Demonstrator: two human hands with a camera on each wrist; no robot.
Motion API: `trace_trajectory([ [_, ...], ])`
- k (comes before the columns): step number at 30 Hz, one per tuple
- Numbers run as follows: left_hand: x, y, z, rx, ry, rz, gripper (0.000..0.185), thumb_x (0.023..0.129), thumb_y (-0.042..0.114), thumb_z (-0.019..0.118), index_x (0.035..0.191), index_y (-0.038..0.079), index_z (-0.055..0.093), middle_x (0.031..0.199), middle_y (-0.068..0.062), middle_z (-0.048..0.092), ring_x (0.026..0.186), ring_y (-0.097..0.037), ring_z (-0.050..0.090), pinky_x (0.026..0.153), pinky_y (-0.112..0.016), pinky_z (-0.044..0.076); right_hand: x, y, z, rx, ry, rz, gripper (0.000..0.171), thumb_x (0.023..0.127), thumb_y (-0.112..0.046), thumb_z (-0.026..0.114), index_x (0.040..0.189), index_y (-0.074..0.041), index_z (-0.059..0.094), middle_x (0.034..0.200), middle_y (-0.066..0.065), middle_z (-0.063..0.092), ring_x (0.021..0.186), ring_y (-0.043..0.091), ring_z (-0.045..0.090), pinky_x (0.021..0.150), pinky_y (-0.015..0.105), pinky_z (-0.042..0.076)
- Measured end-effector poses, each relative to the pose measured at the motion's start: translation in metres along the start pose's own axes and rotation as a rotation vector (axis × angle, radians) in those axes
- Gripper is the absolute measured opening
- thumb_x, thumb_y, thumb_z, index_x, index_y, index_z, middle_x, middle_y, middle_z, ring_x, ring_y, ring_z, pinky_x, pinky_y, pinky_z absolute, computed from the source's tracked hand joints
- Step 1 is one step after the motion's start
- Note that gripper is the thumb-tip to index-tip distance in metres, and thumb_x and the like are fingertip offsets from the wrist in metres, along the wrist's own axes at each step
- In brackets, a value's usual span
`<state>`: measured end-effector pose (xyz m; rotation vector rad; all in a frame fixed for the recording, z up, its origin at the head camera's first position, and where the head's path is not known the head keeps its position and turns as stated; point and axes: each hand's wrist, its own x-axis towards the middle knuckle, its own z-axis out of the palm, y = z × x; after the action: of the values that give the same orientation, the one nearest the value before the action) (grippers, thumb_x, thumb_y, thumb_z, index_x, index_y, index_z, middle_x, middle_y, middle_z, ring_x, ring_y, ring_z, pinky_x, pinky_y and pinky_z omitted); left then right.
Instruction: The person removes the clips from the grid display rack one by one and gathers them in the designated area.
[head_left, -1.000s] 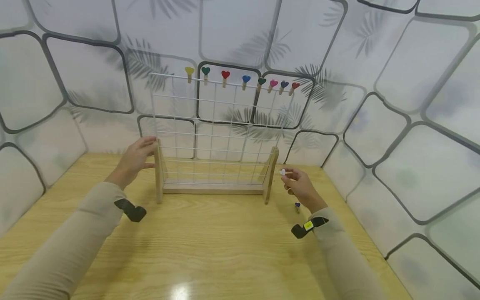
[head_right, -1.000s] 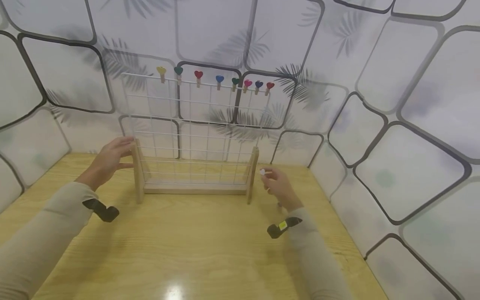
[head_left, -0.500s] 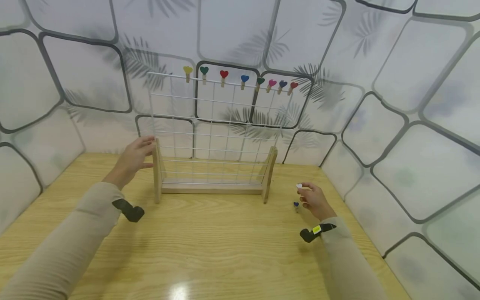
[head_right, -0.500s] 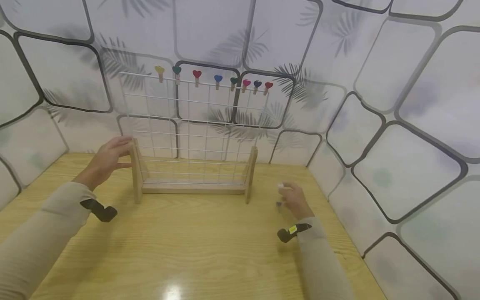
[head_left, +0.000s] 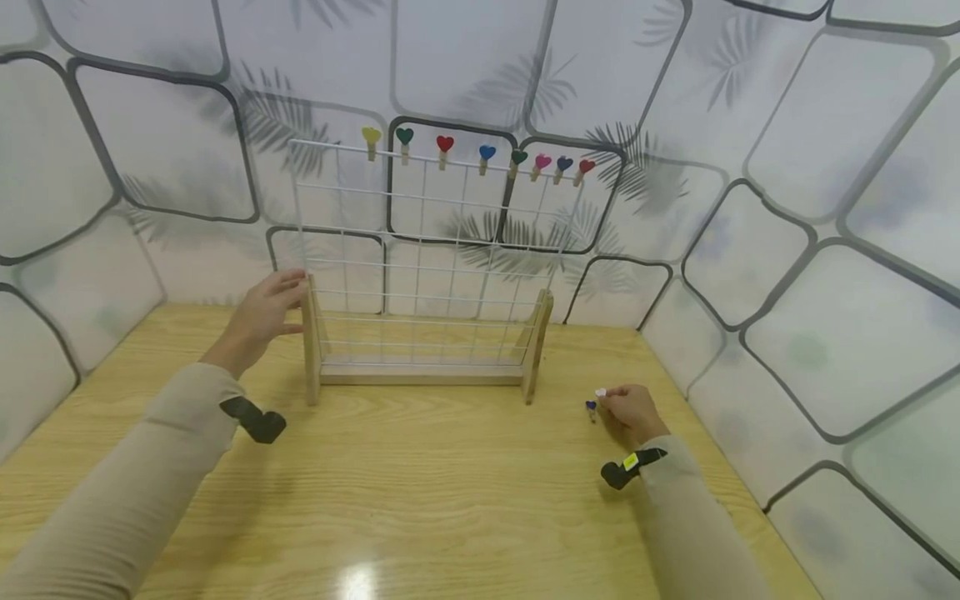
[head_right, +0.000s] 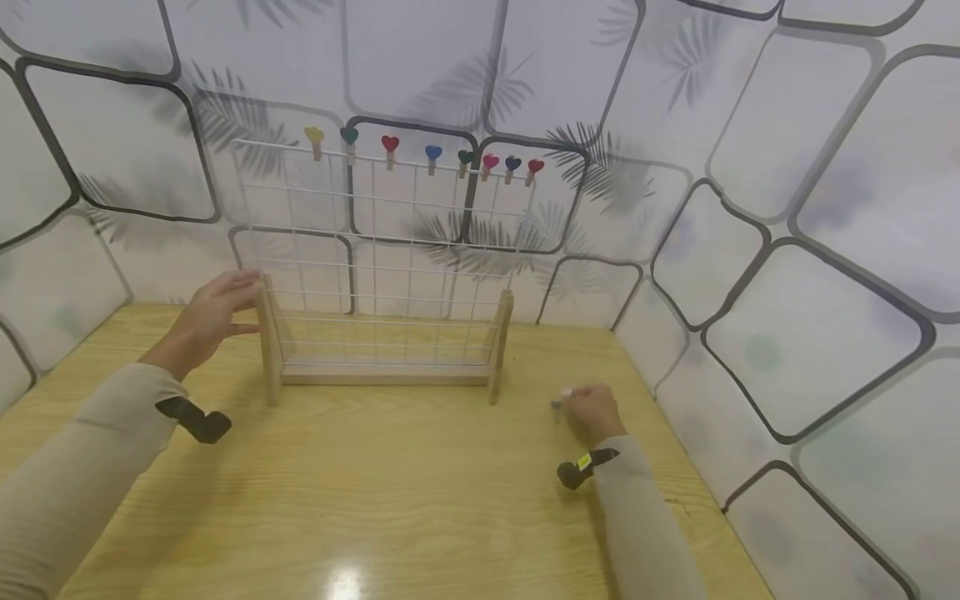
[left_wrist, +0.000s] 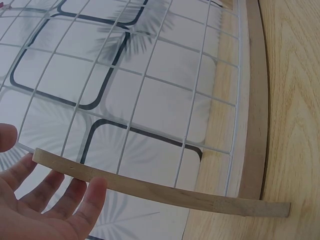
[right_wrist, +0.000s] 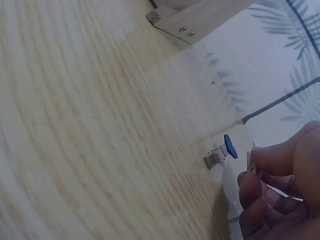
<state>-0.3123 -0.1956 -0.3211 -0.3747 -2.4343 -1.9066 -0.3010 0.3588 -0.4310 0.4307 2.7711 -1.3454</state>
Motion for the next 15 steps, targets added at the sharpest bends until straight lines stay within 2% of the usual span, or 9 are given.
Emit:
trace_trajectory([
  [3, -0.0006, 0.0009, -0.0005, 0.000, 0.006, -0.002, 0.059, 0.099, 0.035, 0.033, 0.142, -0.002, 0.017, 0.140, -0.025, 0.027, 0.126, -0.041, 0.027, 0.090, -0.049, 0.042, -0.0017, 0.0002, 0.0007, -0.049, -0.009, 0.005, 0.031, 0.086, -0.015, 0.059, 0.108, 0.007, 0.058, 0.100, 0.017, 0.058, 0.087, 0.025, 0.052, 0.067, 0.028, 0.046],
  [6, -0.0019, 0.0023, -0.0004, -0.002, 0.010, -0.003, 0.059, 0.099, 0.035, 0.033, 0.142, -0.003, 0.018, 0.139, -0.025, 0.027, 0.126, -0.041, 0.027, 0.090, -0.049, 0.042, -0.0029, 0.0003, 0.0010, -0.065, -0.019, 0.016, 0.024, 0.083, -0.014, 0.061, 0.099, 0.005, 0.062, 0.087, 0.012, 0.060, 0.075, 0.021, 0.054, 0.060, 0.027, 0.046],
  [9, -0.0025, 0.0035, 0.0002, -0.008, 0.008, 0.000, 0.059, 0.099, 0.035, 0.033, 0.142, -0.002, 0.017, 0.139, -0.025, 0.027, 0.126, -0.041, 0.027, 0.090, -0.049, 0.042, -0.0028, 0.0016, 0.0005, -0.091, -0.025, 0.030, 0.014, 0.082, -0.014, 0.062, 0.084, 0.000, 0.064, 0.071, 0.005, 0.058, 0.060, 0.016, 0.050, 0.051, 0.026, 0.044],
  [11, -0.0028, 0.0040, 0.0008, -0.011, 0.006, 0.000, 0.059, 0.099, 0.035, 0.033, 0.143, -0.002, 0.017, 0.140, -0.025, 0.027, 0.126, -0.041, 0.027, 0.090, -0.049, 0.041, -0.0024, 0.0029, 0.0003, -0.124, -0.021, 0.035, 0.014, 0.082, -0.016, 0.062, 0.076, -0.003, 0.064, 0.065, 0.003, 0.056, 0.056, 0.015, 0.048, 0.048, 0.026, 0.042],
  [15, -0.0031, 0.0040, 0.0016, -0.012, 0.005, -0.004, 0.059, 0.099, 0.035, 0.033, 0.143, -0.001, 0.016, 0.140, -0.026, 0.027, 0.127, -0.040, 0.027, 0.091, -0.050, 0.040, -0.0026, 0.0039, 0.0008, -0.163, -0.023, 0.043, 0.016, 0.083, -0.018, 0.062, 0.075, -0.005, 0.066, 0.063, 0.002, 0.057, 0.055, 0.015, 0.048, 0.048, 0.026, 0.041],
])
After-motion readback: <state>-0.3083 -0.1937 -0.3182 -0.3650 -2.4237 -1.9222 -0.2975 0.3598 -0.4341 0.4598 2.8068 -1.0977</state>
